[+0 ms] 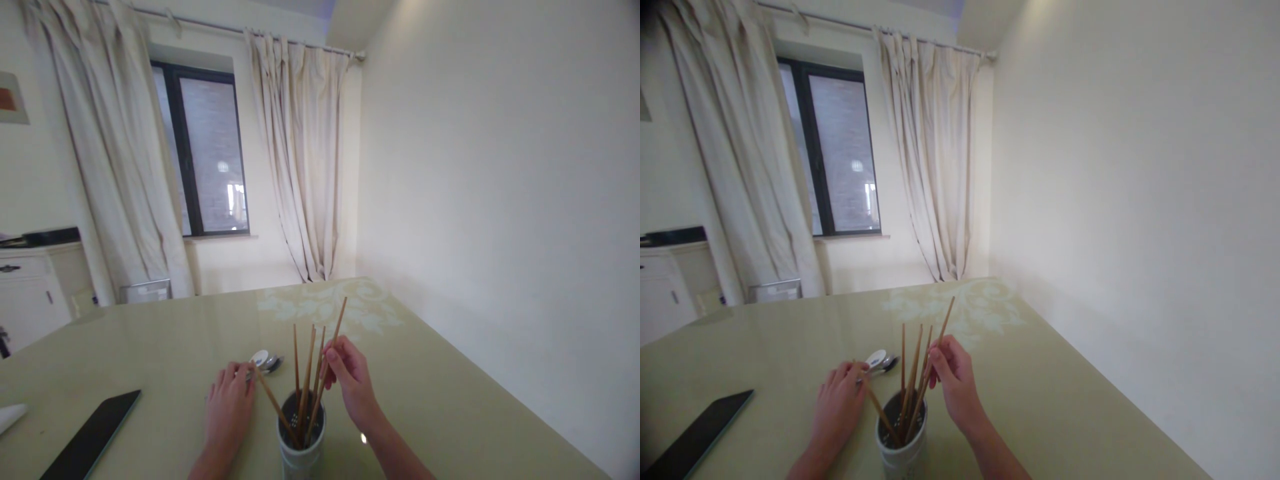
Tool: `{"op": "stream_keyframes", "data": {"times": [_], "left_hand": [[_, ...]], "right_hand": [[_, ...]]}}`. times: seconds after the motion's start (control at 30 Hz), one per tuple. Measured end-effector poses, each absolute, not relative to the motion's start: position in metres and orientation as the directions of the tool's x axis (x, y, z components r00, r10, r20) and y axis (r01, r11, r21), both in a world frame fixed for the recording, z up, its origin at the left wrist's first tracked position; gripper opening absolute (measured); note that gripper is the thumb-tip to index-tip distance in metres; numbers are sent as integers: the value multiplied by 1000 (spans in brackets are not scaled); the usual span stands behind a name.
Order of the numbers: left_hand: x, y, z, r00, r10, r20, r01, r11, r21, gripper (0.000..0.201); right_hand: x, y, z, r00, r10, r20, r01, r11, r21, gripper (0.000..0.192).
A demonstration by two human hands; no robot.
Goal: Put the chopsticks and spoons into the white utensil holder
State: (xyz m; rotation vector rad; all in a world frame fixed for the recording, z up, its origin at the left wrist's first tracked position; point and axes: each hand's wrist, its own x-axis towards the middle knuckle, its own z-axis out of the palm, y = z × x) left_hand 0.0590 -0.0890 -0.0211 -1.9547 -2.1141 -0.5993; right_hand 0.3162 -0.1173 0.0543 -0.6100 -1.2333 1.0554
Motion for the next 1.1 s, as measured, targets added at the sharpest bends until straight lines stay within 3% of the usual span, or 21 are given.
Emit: {"op": "stream_keyframes", "data": {"times": [0.2,0.47,0.63,0.77,0.87,1.0,1.1], "left_hand": [[56,-89,-13,-150,916,373,984,100,149,34],[62,-91,-9,-114,947,299,984,67,165,32],[70,-91,-13,-17,948,319,992,-25,126,33],[85,-90,-20,57,916,398,988,-109,111,34],[100,-91,-18,93,912,398,965,-181,189,36],[117,-96,-9,114,970,214,904,-191,382,35],[124,-101,-2,182,953,241,854,-275,442,30]], "right_hand": [[315,-118,49,-91,895,437,-238,407,-882,52],[314,-113,39,-55,907,417,-217,397,-892,60],[312,-101,27,91,963,253,-372,268,-888,66],[313,-89,12,95,987,132,-265,153,-952,67],[310,-86,1,66,993,93,-178,103,-979,63],[302,-87,-5,15,994,105,-149,106,-983,57],[302,-90,-3,-16,989,149,-133,146,-980,54]]}}
